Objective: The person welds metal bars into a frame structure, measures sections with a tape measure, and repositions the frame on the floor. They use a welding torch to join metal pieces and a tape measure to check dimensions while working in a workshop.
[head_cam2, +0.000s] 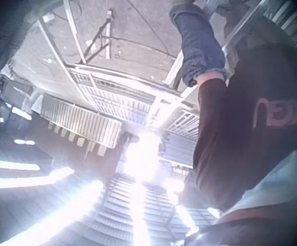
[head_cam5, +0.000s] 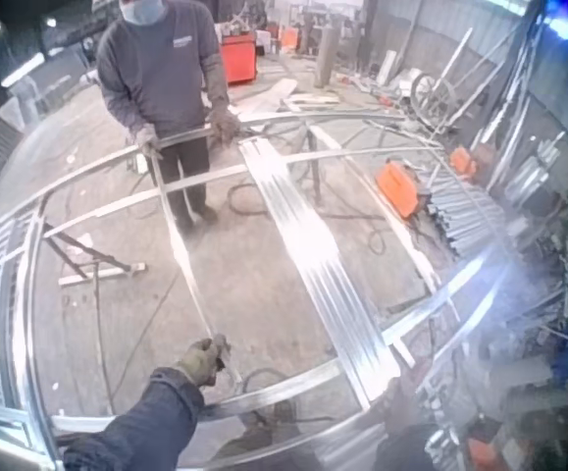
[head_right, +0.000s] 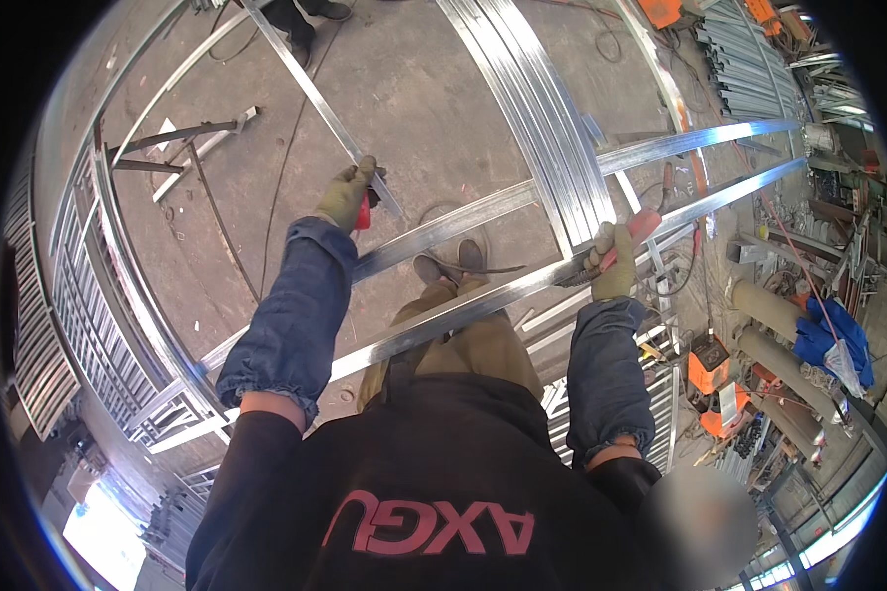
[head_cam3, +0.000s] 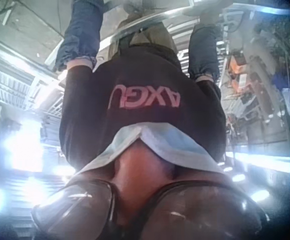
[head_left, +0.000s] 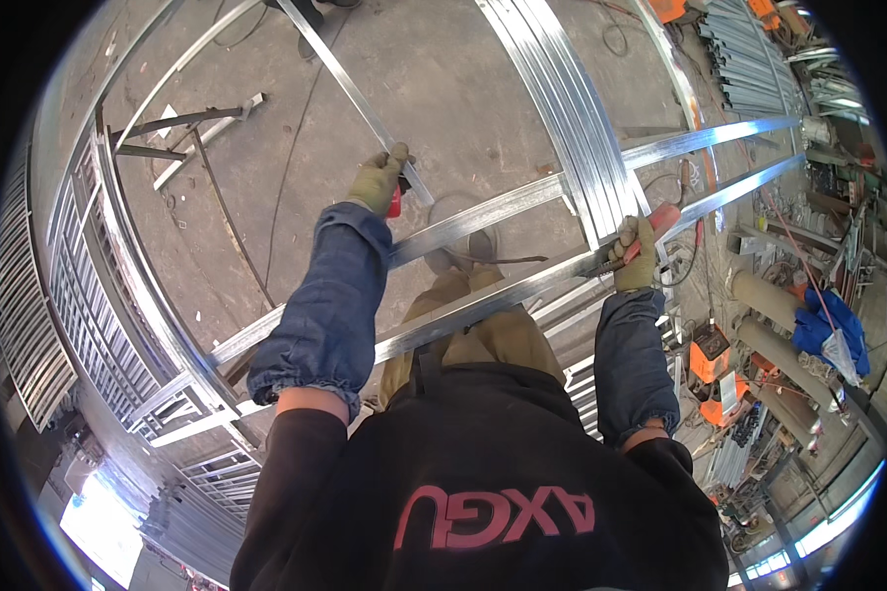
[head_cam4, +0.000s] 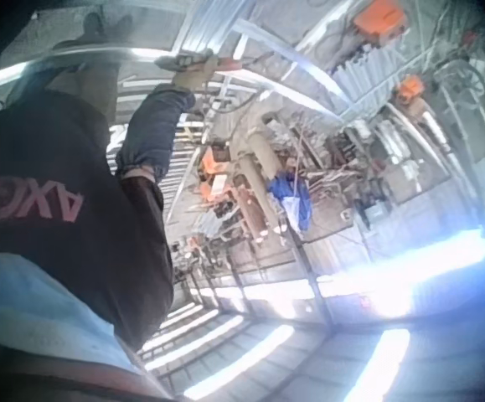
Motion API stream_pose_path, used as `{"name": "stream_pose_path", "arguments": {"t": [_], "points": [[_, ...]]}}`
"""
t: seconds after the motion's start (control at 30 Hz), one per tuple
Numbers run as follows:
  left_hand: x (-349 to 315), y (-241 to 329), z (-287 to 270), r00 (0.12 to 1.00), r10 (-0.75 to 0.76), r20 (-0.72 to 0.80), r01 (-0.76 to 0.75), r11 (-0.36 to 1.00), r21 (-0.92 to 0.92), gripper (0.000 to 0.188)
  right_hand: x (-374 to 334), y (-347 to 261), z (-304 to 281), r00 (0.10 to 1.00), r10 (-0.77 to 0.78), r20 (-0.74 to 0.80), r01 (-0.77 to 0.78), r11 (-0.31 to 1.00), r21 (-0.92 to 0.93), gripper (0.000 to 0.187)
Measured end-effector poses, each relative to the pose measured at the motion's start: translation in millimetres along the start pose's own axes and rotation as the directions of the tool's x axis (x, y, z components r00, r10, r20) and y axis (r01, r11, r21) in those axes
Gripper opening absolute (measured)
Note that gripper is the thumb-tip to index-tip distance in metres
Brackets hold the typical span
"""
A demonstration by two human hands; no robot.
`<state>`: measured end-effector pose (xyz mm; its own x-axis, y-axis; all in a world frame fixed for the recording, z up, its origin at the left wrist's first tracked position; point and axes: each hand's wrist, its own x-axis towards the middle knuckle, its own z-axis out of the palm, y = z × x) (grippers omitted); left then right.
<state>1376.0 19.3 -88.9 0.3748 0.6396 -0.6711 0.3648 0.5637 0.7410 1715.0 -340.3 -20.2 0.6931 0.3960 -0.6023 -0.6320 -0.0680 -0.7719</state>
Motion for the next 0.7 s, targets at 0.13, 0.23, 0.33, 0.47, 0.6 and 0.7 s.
{"name": "stream_pose_path", "arguments": {"t": [0.13, 0.23, 0.33, 0.47, 0.6, 0.7], "points": [[-20, 21, -6, 0.998, -0.054, 0.038, 0.055, 0.998, -0.036, 0.053, -3, -2, -9, 1.000, -0.020, 0.001, 0.020, 1.000, -0.011, 0.041], [-38, 30, -20, 0.995, -0.055, 0.087, 0.057, 0.998, -0.026, 0.055, -2, -5, -11, 1.000, -0.015, 0.010, 0.016, 0.998, -0.062, 0.041], [-51, 33, -33, 0.986, -0.107, 0.124, 0.104, 0.994, 0.031, 0.056, 3, -4, -20, 0.998, -0.014, 0.057, 0.016, 0.999, -0.035, 0.039], [-64, 33, -45, 0.977, -0.161, 0.137, 0.144, 0.982, 0.126, 0.056, 4, 1, -23, 0.998, -0.034, 0.061, 0.033, 0.999, 0.003, 0.038], [-71, 23, -61, 0.975, -0.184, 0.122, 0.165, 0.975, 0.148, 0.062, 6, -3, -27, 0.995, -0.009, 0.098, 0.008, 1.000, 0.007, 0.038], [-68, 17, -75, 0.974, -0.180, 0.140, 0.149, 0.967, 0.205, 0.068, 10, -2, -30, 0.997, 0.000, 0.073, -0.001, 1.000, 0.022, 0.035]]}}
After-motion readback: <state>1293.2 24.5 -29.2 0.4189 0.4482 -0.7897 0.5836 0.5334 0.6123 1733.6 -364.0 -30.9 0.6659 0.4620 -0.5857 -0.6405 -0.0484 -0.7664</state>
